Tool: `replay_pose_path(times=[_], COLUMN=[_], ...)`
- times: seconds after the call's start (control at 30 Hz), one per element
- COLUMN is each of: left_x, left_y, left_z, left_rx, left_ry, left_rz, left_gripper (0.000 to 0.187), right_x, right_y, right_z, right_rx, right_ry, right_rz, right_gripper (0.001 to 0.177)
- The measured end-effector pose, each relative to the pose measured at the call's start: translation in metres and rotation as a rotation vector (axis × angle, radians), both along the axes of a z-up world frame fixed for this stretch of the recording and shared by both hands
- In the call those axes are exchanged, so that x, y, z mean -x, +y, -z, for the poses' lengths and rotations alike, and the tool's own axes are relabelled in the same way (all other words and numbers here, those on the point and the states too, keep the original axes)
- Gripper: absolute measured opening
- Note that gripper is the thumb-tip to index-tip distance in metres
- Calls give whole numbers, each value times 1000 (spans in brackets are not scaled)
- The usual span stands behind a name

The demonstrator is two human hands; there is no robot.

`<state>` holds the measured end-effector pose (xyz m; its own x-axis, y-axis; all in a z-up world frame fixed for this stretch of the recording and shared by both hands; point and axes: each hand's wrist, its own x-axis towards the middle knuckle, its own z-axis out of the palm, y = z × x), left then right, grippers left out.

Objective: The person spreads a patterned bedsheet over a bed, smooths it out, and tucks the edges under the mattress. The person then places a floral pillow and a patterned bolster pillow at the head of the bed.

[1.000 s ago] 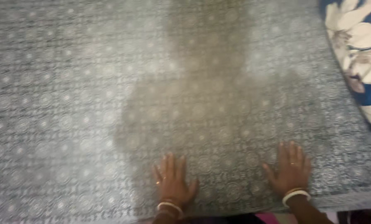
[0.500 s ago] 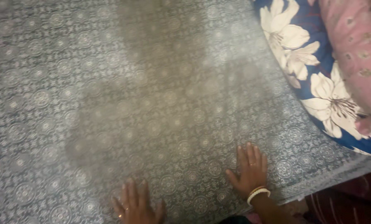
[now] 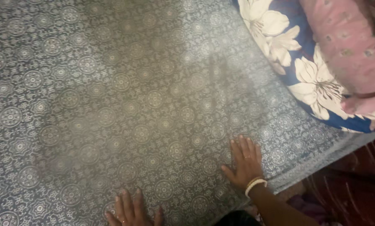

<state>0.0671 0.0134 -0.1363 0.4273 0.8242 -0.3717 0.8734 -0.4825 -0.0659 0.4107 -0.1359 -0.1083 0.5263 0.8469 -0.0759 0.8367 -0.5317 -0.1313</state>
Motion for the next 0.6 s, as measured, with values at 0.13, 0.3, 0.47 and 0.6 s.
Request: replay_pose_path(times=[0.13, 0.3, 0.47, 0.6], left_x=[0, 2, 11, 10], left_y=[0, -4, -6, -7], left_z=[3, 10, 25, 40], left_rx=[-163, -88, -231, -354], left_ry=[-393, -115, -386, -536], left_rz=[-26, -29, -34, -12], left_gripper=[83, 84, 84, 81], right_x=[1, 3, 3, -1], right_y=[3, 3, 1, -3], right_z=[-2, -8, -5, -2], right_rx=[-40, -25, -71, -110], right_ry=[-24, -12, -14, -4], right_rz=[1, 11, -3, -16], right_gripper=[92, 92, 91, 91])
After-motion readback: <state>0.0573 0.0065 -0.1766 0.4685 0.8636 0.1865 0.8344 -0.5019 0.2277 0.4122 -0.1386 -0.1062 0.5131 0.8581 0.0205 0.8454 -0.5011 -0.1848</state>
